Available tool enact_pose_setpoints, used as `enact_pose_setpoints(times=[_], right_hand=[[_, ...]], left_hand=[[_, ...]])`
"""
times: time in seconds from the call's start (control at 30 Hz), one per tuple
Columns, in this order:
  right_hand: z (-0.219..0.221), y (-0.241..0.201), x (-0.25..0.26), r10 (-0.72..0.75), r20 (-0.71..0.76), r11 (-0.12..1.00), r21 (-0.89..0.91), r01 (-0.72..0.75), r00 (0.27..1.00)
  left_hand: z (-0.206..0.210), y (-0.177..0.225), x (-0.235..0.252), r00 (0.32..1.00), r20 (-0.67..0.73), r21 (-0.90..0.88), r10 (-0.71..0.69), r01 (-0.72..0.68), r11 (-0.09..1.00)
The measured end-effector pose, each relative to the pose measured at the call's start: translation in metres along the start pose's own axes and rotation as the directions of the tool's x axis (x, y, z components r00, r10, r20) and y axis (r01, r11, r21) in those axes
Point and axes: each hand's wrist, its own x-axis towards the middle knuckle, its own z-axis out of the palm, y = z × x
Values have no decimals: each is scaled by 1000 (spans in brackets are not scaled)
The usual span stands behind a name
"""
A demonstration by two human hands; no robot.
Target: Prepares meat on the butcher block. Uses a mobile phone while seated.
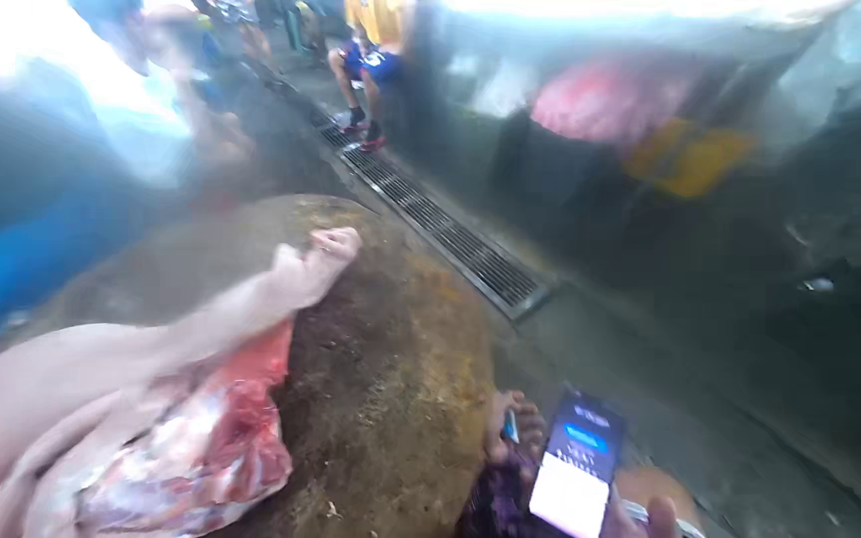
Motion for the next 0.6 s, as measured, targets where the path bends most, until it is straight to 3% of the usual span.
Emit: enact_pose_setpoints(times=[0.1,0.27,0.4,0.5,0.6], right_hand=[[-27,-10,-6,-81,-99,995,-70,74,992],[-51,-19,-11,-133,-127,981,-159,113,983],[-53,-14,-9,-92,-147,985,-161,68,985],[-57,-11,-7,-76,-114,990,-127,62,991],[-56,-13,-7,-68,-100,993,-103,57,993]], left_hand=[[-15,3,6,986,146,31,87,-92,995],[8,19,-29,981,26,-34,192,-191,981],[27,15,-67,980,75,-112,183,-174,978],[33,4,-86,962,234,-79,143,-128,989],[35,-7,-109,827,532,-53,184,-185,981]])
